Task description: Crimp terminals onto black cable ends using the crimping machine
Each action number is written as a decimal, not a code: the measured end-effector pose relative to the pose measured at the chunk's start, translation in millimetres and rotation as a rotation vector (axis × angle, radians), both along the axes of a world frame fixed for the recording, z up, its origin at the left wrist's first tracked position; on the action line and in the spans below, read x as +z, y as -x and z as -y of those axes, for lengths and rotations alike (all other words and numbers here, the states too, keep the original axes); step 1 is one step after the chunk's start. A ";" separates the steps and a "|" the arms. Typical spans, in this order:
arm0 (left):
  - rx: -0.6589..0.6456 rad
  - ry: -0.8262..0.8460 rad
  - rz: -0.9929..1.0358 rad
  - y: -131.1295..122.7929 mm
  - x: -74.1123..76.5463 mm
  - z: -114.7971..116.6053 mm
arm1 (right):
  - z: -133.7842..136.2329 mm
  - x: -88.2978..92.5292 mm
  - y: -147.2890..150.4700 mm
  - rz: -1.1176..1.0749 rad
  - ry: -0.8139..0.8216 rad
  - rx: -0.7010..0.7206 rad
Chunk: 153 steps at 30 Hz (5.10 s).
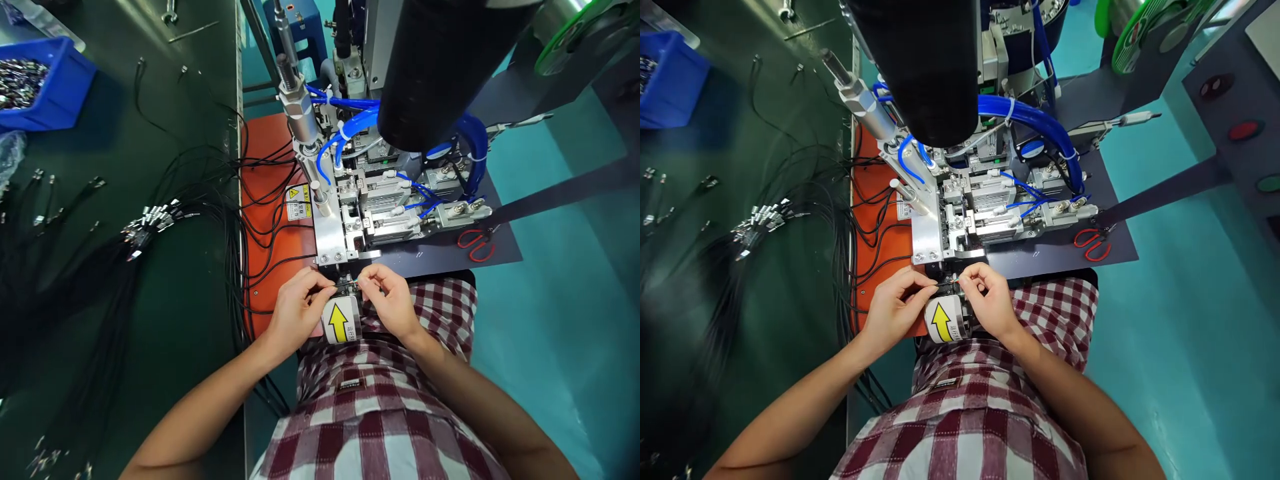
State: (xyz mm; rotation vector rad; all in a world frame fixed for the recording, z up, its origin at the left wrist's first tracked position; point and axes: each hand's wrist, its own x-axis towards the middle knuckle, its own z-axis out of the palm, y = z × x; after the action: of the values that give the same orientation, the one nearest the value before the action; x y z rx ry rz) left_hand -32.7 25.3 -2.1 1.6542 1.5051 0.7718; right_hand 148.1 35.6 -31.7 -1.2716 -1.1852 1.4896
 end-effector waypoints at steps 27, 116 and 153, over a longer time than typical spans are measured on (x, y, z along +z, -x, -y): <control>-0.247 -0.257 -0.158 16.8 -19.0 -7.0 | -8.7 -14.4 4.8 -0.043 0.179 0.015; -0.309 -0.388 -0.333 15.0 -16.3 -8.7 | -6.7 -20.9 7.0 0.103 0.028 -0.004; -0.489 -0.463 -0.765 15.3 -17.6 -7.3 | -4.1 -23.1 6.0 0.301 -0.297 -0.006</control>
State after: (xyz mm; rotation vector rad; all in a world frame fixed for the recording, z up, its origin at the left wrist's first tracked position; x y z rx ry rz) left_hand -48.0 32.6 -19.7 2.7458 1.3291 0.2104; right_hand 142.1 39.7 -54.8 -1.3176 -1.5322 1.0904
